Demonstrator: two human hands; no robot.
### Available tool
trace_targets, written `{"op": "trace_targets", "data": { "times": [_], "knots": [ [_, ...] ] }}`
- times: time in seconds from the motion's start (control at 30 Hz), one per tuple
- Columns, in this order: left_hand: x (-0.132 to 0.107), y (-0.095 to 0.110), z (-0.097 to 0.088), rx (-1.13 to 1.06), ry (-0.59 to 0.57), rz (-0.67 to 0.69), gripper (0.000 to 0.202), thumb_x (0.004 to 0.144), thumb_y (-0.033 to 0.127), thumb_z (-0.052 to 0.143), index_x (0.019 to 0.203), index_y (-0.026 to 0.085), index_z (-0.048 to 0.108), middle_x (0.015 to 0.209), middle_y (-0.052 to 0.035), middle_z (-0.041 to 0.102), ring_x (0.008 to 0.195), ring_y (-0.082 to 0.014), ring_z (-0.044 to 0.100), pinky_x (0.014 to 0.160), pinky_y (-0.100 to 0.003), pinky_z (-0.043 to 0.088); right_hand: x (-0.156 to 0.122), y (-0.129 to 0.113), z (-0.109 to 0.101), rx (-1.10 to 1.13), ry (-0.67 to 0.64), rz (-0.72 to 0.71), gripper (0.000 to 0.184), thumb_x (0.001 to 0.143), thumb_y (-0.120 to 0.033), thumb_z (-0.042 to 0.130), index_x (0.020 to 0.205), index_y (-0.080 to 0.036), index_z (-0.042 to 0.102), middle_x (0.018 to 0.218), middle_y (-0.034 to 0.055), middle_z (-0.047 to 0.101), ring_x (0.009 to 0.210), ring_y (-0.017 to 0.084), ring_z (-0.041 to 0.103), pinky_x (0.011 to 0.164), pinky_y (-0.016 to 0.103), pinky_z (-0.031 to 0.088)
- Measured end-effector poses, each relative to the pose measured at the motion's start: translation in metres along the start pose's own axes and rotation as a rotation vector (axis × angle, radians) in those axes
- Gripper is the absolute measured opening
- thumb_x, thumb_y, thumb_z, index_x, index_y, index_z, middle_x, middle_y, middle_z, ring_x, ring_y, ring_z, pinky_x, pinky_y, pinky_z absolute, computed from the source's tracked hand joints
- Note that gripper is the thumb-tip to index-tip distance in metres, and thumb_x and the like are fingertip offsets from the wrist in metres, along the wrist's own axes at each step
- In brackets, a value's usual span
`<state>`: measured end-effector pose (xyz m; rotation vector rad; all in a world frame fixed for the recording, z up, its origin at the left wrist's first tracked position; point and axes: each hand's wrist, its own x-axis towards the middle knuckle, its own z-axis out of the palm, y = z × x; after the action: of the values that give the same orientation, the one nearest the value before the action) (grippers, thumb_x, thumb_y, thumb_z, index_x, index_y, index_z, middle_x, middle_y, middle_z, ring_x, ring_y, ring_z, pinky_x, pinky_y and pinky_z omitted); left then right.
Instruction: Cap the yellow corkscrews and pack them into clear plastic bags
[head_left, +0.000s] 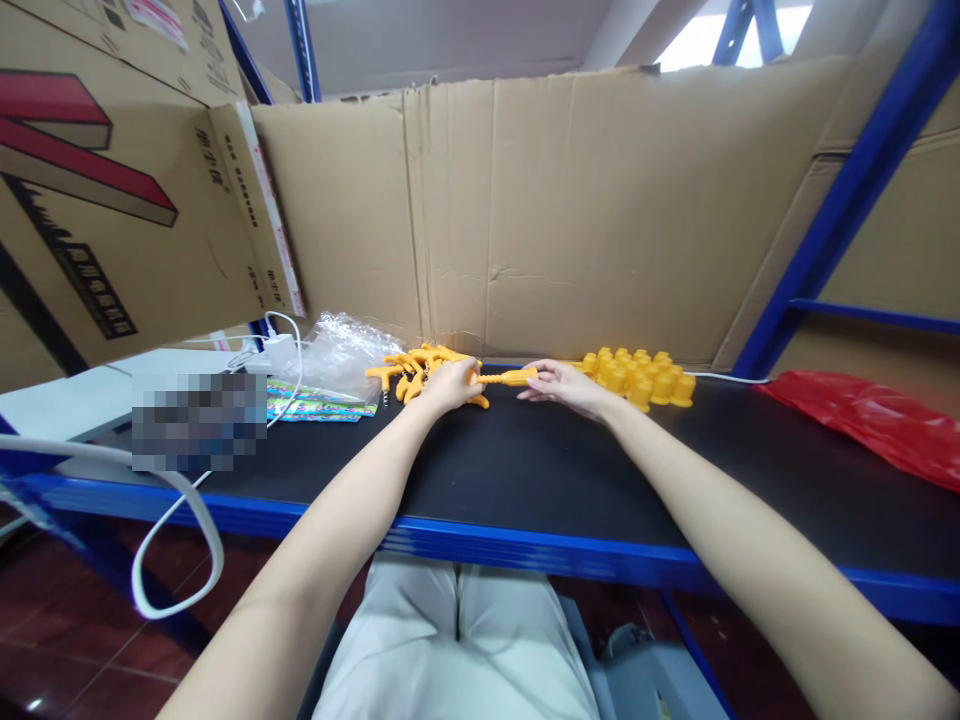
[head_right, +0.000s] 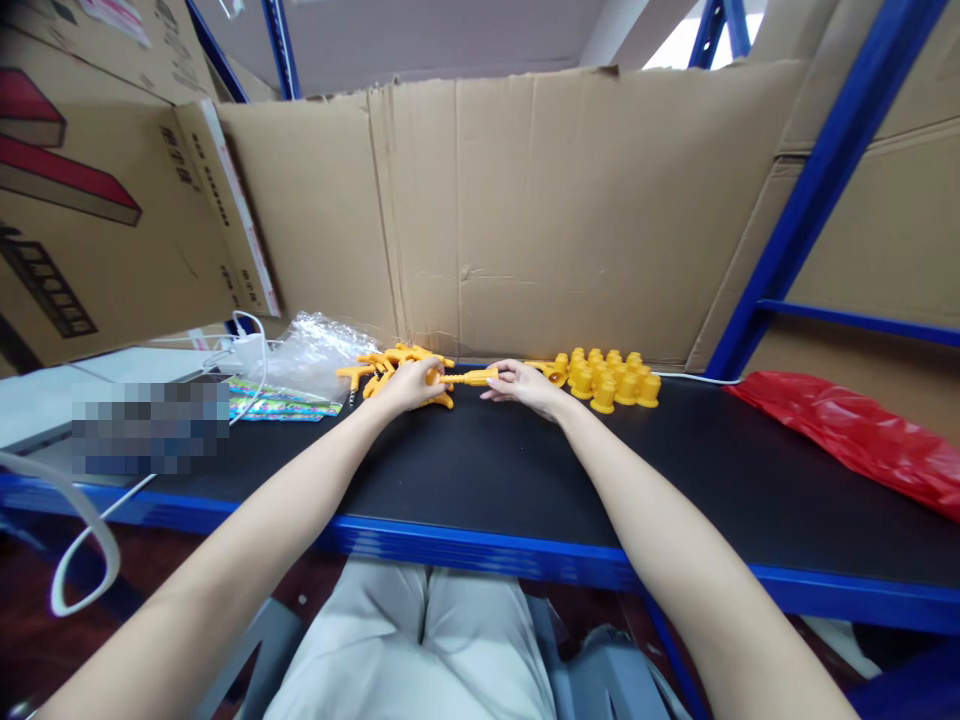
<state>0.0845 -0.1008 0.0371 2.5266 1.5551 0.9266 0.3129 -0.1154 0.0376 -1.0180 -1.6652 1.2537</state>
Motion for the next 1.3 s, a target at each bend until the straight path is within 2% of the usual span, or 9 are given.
{"op": "trace_targets", "data": {
  "times": [0.17, 0.33, 0.57, 0.7, 0.87, 1.07, 1.3],
  "knots": [
    [0.0, -0.001, -0.002, -0.02, -0.007, -0.005, 0.03, 0.07, 0.042, 0.062, 0.092, 0.022, 0.059, 0.073, -0.0025, 0.059, 0.073, -0.0194, 0.055, 0.068, -0.027, 0.04, 0.0, -0.001, -0.001, -0.098, 0.012, 0.009, 0.031, 0.084, -0.039, 0.055, 0.099, -0.012, 0.058, 0.092, 0.0124, 0.068, 0.062, 0.013, 0.065, 0.07, 0.031, 0.054],
    [-0.003, 0.0, -0.005, -0.128, -0.009, 0.052, 0.032, 0.069, 0.047, 0.062, 0.086, 0.021, 0.057, 0.072, -0.0016, 0.056, 0.069, -0.0179, 0.052, 0.066, -0.026, 0.038, 0.001, 0.001, 0.001, -0.081, 0.019, 0.043, 0.029, 0.086, -0.038, 0.051, 0.099, -0.012, 0.057, 0.09, 0.0117, 0.068, 0.06, 0.012, 0.064, 0.062, 0.026, 0.053],
    [-0.002, -0.003, -0.002, -0.272, -0.094, 0.011, 0.025, 0.075, 0.045, 0.054, 0.079, 0.02, 0.054, 0.069, 0.0011, 0.054, 0.065, -0.0137, 0.051, 0.061, -0.023, 0.036, 0.002, 0.004, 0.001, -0.088, 0.033, 0.074, 0.029, 0.086, -0.039, 0.052, 0.097, -0.013, 0.057, 0.089, 0.011, 0.067, 0.062, 0.011, 0.063, 0.059, 0.022, 0.053],
    [0.0, -0.005, 0.001, -0.305, -0.055, 0.038, 0.019, 0.076, 0.039, 0.054, 0.078, 0.02, 0.055, 0.067, 0.0013, 0.054, 0.063, -0.0131, 0.051, 0.063, -0.023, 0.037, 0.002, 0.005, 0.001, -0.087, 0.032, 0.08, 0.028, 0.086, -0.04, 0.052, 0.096, -0.014, 0.056, 0.09, 0.0106, 0.067, 0.062, 0.011, 0.063, 0.058, 0.022, 0.052],
    [-0.001, -0.003, 0.003, -0.282, 0.048, 0.014, 0.021, 0.078, 0.042, 0.054, 0.079, 0.021, 0.054, 0.066, 0.0007, 0.056, 0.065, -0.015, 0.053, 0.068, -0.026, 0.04, 0.003, 0.005, 0.003, -0.08, 0.019, 0.067, 0.028, 0.086, -0.039, 0.052, 0.097, -0.014, 0.055, 0.089, 0.0104, 0.067, 0.061, 0.011, 0.062, 0.057, 0.022, 0.051],
    [-0.001, -0.005, 0.006, -0.218, 0.039, 0.029, 0.021, 0.081, 0.042, 0.05, 0.083, 0.021, 0.054, 0.067, -0.0003, 0.056, 0.066, -0.0167, 0.054, 0.07, -0.029, 0.041, 0.003, 0.005, 0.003, -0.106, 0.019, 0.03, 0.032, 0.083, -0.044, 0.055, 0.092, -0.013, 0.056, 0.083, 0.0093, 0.067, 0.058, 0.01, 0.06, 0.054, 0.022, 0.048],
    [-0.002, -0.005, 0.007, -0.282, 0.044, 0.025, 0.02, 0.079, 0.042, 0.053, 0.081, 0.022, 0.053, 0.065, 0.0005, 0.054, 0.066, -0.0165, 0.054, 0.071, -0.027, 0.039, 0.003, 0.004, 0.005, -0.098, 0.028, 0.02, 0.033, 0.083, -0.045, 0.055, 0.082, -0.012, 0.057, 0.073, 0.0085, 0.068, 0.046, 0.008, 0.056, 0.047, 0.021, 0.042]
  ]
}}
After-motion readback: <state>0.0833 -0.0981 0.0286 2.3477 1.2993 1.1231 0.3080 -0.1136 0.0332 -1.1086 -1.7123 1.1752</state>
